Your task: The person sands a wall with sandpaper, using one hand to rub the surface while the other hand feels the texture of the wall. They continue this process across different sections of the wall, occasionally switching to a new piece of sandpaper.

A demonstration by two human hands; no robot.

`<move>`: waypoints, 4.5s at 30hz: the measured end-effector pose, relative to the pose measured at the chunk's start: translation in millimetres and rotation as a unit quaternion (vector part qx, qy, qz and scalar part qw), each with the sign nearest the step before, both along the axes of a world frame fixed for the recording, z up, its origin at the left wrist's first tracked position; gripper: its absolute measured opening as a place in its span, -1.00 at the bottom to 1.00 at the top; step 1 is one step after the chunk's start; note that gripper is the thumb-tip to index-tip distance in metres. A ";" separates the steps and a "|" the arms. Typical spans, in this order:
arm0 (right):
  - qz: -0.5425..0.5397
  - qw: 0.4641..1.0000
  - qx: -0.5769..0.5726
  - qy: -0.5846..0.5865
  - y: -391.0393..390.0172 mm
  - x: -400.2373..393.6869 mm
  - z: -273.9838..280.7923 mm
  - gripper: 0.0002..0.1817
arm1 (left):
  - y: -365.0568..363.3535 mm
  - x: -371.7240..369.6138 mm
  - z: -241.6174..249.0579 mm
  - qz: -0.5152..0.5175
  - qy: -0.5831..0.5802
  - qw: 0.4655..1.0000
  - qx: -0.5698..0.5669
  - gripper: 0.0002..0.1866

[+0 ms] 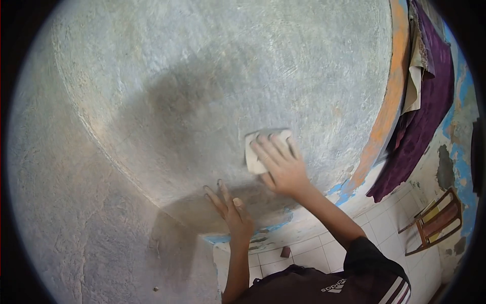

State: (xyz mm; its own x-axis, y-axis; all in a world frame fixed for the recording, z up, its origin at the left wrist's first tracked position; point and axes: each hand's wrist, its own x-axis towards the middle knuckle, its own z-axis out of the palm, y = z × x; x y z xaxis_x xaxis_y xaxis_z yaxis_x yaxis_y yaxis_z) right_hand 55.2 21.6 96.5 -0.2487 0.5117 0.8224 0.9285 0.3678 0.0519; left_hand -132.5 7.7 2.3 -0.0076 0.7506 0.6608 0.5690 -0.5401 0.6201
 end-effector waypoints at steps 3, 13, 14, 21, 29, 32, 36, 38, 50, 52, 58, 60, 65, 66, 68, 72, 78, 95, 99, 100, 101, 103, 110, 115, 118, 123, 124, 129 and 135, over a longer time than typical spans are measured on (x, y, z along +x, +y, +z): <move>-0.079 0.991 0.100 0.033 -3.5 39.4 62.8 -0.29 | 0.2 24.6 14.7 0.012 -0.018 1.000 0.009 -0.38; 0.076 0.980 0.025 -0.180 -13.7 128.7 100.1 -0.22 | -17.9 116.2 23.1 -0.023 -0.027 0.999 -0.025 -0.38; 0.078 0.979 0.030 -0.185 -15.2 146.8 119.8 -0.22 | -18.3 124.6 23.1 -0.020 -0.028 0.999 -0.025 -0.38; -0.035 0.986 0.134 -0.087 -14.5 192.3 153.4 -0.22 | -32.1 175.2 20.1 -0.013 -0.038 0.998 -0.044 -0.38; 0.010 0.978 0.156 -0.140 -14.1 213.3 188.0 -0.27 | -35.9 197.1 17.5 -0.029 -0.023 0.998 -0.045 -0.39; -0.036 0.967 0.237 -0.081 -13.2 215.4 205.2 -0.27 | -37.7 200.6 21.7 -0.012 -0.025 0.999 -0.038 -0.39; 0.149 0.974 0.093 -0.140 -15.4 185.0 140.9 -0.20 | -36.0 211.7 28.5 -0.004 -0.065 0.997 -0.042 -0.42; 0.177 0.962 0.037 -0.206 -19.7 184.5 120.2 -0.18 | -34.5 211.3 28.8 -0.006 -0.074 0.997 -0.021 -0.42; 0.122 0.984 0.011 -0.128 -25.5 165.5 97.0 -0.25 | -35.2 183.9 32.2 -0.007 -0.038 0.998 -0.049 -0.44; 0.174 0.972 -0.028 -0.152 -26.2 168.2 106.6 -0.26 | -32.2 171.4 41.2 0.002 -0.035 0.999 -0.041 -0.44; -0.098 0.972 0.213 -0.026 -1.1 167.4 166.7 -0.19 | -1.7 124.6 46.5 0.054 -0.028 0.997 0.048 -0.43; -0.115 0.963 0.244 -0.015 7.7 142.4 162.2 -0.19 | 7.7 105.4 54.6 0.074 -0.020 0.994 0.073 -0.43; 0.106 0.978 0.017 -0.180 4.3 65.1 129.1 -0.23 | 30.7 33.3 77.4 0.105 0.037 0.989 0.095 -0.42; 0.107 0.978 0.018 -0.179 7.8 55.6 136.0 -0.23 | 33.8 17.8 78.4 0.106 0.038 0.989 0.095 -0.42; -0.015 0.985 0.139 -0.097 18.1 40.8 161.6 -0.23 | 39.6 -13.4 81.3 0.107 0.031 0.989 0.094 -0.42; -0.086 0.972 0.218 0.022 40.1 -20.6 161.1 -0.21 | 46.0 -68.4 80.1 0.115 0.038 0.992 0.044 -0.41; 0.139 0.985 -0.023 -0.096 38.7 -120.8 72.8 -0.18 | 63.9 -124.0 57.1 0.107 0.084 0.987 0.083 -0.39; -0.049 0.990 0.035 0.129 26.2 -132.5 32.9 -0.15 | 81.8 -126.4 41.9 0.106 0.129 0.986 0.019 -0.31; -0.132 0.948 0.133 0.257 26.9 -98.9 39.4 -0.22 | 79.0 -122.5 45.8 0.105 0.162 0.981 0.015 -0.27; -0.144 0.946 0.106 0.270 27.8 -104.6 18.3 -0.23 | 78.4 -118.1 48.4 0.102 0.134 0.985 0.021 -0.25; -0.153 0.944 0.082 0.283 28.7 -111.8 -6.2 -0.23 | 77.6 -114.5 49.3 0.101 0.105 0.989 0.028 -0.23; -0.148 0.940 0.014 0.307 25.6 -146.2 -98.2 -0.19 | 73.0 -107.9 45.7 0.091 0.105 0.990 0.015 -0.21; -0.203 0.887 0.077 0.408 19.7 -64.2 -63.9 -0.19 | 56.8 -73.2 31.9 0.062 0.092 0.994 -0.014 -0.15; -0.203 0.882 0.075 0.419 13.4 -34.7 -60.9 -0.17 | 57.0 -60.8 30.6 0.046 0.110 0.993 0.001 -0.15; -0.182 0.904 0.004 0.388 8.8 -74.9 -127.3 -0.15 | 50.9 -42.2 32.0 0.038 0.104 0.994 0.007 -0.15; -0.200 0.910 0.040 0.361 7.0 -13.3 -103.8 -0.14 | 43.9 -9.8 30.1 0.024 0.108 0.993 0.037 -0.16; -0.219 0.897 0.099 0.371 8.7 7.5 -84.3 -0.15 | 40.5 -0.7 31.5 0.035 0.090 0.995 0.017 -0.16; -0.194 0.917 0.105 0.334 1.2 43.3 -68.7 -0.17 | 29.6 45.6 36.6 0.043 0.052 0.998 0.008 -0.17; -0.137 0.958 -0.005 0.251 -15.9 62.9 -141.8 -0.13 | 13.9 100.0 40.5 0.029 0.056 0.998 0.001 -0.19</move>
